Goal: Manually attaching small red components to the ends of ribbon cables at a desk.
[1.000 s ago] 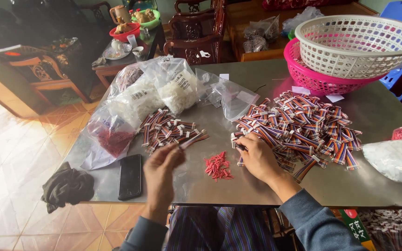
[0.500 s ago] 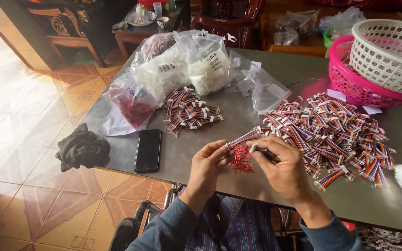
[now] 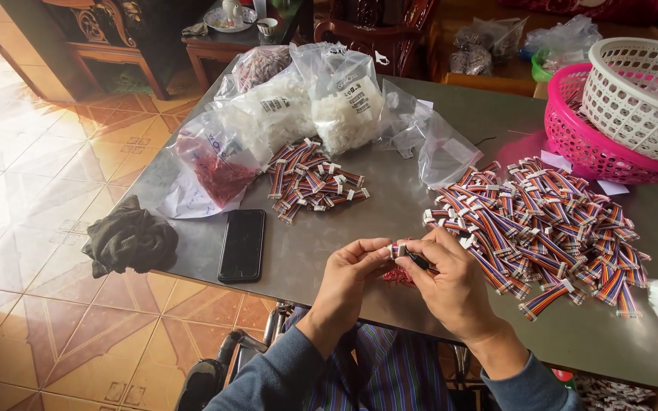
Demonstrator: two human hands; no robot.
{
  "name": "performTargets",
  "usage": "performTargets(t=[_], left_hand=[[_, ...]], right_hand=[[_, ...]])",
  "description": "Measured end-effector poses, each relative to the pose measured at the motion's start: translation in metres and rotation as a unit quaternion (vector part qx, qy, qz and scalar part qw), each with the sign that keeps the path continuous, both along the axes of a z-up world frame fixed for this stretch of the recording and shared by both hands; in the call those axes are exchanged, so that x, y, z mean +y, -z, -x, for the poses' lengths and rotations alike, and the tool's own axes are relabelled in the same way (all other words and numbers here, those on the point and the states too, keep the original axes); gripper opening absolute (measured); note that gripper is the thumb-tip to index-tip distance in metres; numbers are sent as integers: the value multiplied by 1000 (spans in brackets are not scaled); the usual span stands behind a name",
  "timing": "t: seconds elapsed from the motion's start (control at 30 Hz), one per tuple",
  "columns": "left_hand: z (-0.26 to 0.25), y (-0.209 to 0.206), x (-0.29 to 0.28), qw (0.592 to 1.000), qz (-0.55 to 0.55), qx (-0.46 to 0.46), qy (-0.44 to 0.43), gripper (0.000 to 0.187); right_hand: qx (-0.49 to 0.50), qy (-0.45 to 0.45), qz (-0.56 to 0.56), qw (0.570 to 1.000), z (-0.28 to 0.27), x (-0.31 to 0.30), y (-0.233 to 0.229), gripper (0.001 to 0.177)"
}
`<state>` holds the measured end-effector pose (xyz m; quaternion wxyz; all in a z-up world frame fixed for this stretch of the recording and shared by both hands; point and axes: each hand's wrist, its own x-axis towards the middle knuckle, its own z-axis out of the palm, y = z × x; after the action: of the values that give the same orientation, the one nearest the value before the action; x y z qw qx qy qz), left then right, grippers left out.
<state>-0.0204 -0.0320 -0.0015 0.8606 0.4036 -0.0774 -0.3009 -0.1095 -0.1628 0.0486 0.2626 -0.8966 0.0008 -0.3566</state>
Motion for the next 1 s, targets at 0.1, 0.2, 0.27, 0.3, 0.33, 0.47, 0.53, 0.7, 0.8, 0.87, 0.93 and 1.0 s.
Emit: performTargets(t=[0.1,0.2,0.27,0.3,0.33,0.47,0.53,0.7,0.8,0.87,0.93,1.0], left_hand=[[4,-9,4,1000,0,5,11,24],[3,-11,8,999,0,19,26,22],[-2,-6,12,998,14,16,61,20],[-5,-4,15,995,29,13,97,19],[-5,0,12,995,28,12,96,19],[-2,-2,7,999,29,-3,39,13],[-3,-5,7,1000,8,-13,20,14],[-1,-1,-1,999,-10,-26,-17,22],[4,-7,1,999,-21,-40,-14,21],[5,-6,0,999,-22,-40,-11,21],[7,-7,0,999,-23,-38,-8,21],[9,-9,0,995,-59,-73,-28,19]], right_hand=[[-11,-4,3,1000,-1,3,6,17],[-17,-4,-50,999,-4,8,16,15],[-9,-33,-23,999,-4,10,22,24],[-1,-62,5,998,-5,10,25,36],[-2,-62,5,998,-5,10,19,36],[128,-59,-155,978,5,14,-13,32],[169,-36,-230,958,6,11,-18,27],[173,30,-20,984,2,-11,9,25],[193,39,19,980,0,-10,13,29],[197,39,16,980,-3,-10,18,29],[201,38,14,979,-4,-9,24,29],[202,32,16,979,-5,-8,31,27]])
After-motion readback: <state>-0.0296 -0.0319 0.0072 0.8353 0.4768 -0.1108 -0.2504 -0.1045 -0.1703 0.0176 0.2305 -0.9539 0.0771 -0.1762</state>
